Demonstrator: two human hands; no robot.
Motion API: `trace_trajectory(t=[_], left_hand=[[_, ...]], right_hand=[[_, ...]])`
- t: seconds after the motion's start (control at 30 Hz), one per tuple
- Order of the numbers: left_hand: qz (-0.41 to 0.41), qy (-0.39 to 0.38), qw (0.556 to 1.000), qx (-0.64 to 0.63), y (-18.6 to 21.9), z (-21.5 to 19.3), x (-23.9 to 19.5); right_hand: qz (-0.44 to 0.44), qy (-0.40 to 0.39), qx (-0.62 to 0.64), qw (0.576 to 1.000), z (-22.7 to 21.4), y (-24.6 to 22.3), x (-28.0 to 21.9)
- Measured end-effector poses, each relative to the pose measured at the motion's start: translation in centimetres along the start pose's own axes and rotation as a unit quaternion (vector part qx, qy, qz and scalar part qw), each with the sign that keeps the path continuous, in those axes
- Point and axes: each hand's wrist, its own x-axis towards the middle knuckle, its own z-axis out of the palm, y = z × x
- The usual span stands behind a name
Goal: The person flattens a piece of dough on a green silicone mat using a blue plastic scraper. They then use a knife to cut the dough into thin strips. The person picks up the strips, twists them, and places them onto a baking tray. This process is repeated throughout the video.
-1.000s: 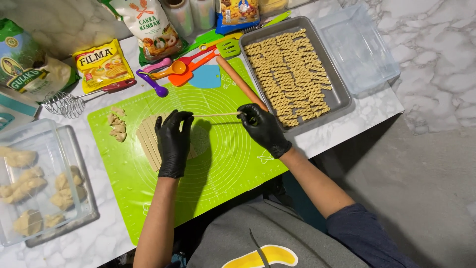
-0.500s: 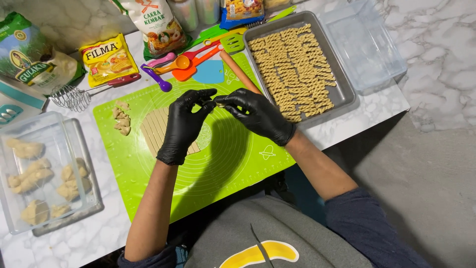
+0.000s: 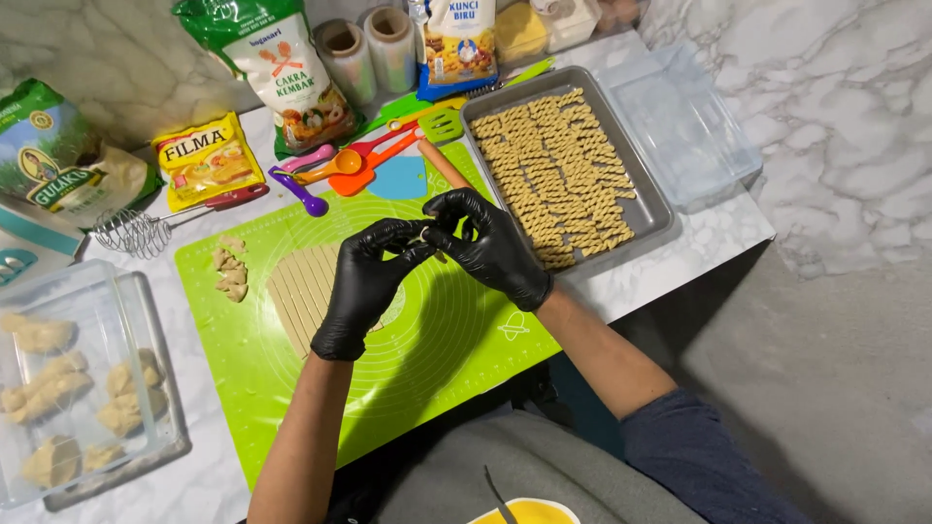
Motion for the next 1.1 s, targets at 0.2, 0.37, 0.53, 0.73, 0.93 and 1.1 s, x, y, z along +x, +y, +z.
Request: trace_trajectory(t=[0.2, 0.37, 0.53, 0.73, 0.93, 1.1], left_hand=[[-0.001, 0.079, 0.996, -0.036, -1.7, -0.5, -0.3], [-0.024, 0.06, 0.997, -0.041, -0.7, -1.4, -1.2], [-0.068, 0.007, 0.992, -0.104, -1.0, -2.9, -2.2], [-0.108, -0.021, 0.986, -0.123, -1.6, -3.1, -2.8], [-0.131, -0.044, 0.99, 0.006, -1.2, -2.3, -3.1], [-0.039, -0.041, 0.978, 0.202, -2.1, -1.5, -3.0]], right_hand=[[0.028, -0.017, 0.111, 0.993, 2.3, 1.1, -1.8], [0.038, 0.007, 0.149, 0.988, 1.4, 2.5, -1.7], [0.075, -0.017, 0.171, 0.982, -0.1, 1.6, -1.6], [0.117, -0.061, 0.164, 0.978, -0.7, 1.6, -1.9], [0.081, -0.047, 0.102, 0.99, -1.2, 2.9, -2.0], [0.121, -0.068, 0.16, 0.977, -1.1, 3.2, -2.1]])
